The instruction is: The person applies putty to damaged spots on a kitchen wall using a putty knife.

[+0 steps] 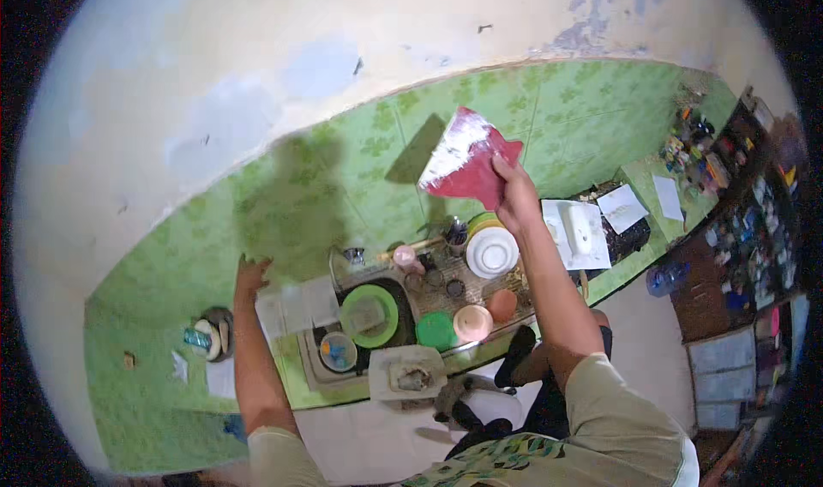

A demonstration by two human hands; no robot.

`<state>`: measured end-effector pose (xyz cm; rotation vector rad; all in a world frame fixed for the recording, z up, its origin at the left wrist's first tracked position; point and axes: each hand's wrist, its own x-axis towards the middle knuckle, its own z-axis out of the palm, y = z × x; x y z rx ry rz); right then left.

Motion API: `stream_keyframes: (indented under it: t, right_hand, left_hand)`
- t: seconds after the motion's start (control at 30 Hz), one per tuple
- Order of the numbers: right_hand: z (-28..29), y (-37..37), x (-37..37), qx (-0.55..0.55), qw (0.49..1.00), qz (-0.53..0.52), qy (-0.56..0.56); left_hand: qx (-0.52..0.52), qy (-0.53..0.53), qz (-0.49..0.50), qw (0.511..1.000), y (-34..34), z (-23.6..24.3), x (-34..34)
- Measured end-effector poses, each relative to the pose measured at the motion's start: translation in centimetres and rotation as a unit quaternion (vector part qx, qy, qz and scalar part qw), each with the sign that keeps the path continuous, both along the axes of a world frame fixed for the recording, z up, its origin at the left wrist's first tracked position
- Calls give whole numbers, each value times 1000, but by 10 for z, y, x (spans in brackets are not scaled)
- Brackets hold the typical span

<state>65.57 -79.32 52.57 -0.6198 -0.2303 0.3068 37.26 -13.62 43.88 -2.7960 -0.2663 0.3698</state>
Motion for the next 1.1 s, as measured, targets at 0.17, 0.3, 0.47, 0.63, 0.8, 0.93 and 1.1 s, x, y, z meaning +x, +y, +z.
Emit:
stream_keyframes:
  t: [0.17,0.3,0.47,0.63,0.8,0.93,1.1]
  right_hand:
    - [18,-7,83,-225,950,-208,-56]
    - [31,31,83,-236,932,-265,-75]
    - [44,59,109,-337,815,-441,-165]
    - [61,92,136,-401,686,-578,-184]
    - [76,165,150,-418,615,-643,-184]
    - [82,190,173,-491,562,-656,-115]
    - [143,207,116,-407,721,-544,-139]
  left_hand:
    - [-564,-212,355,715,-144,63,206]
    - [-545,-191,164,800,-130,77,213]
    - [-640,-230,300,669,-111,67,237]
    - [-661,-238,317,637,-131,80,261]
    - [-682,-260,340,593,-134,62,265]
    - [-724,-246,263,588,-99,29,273]
    - [-541,-217,96,807,-3,21,245]
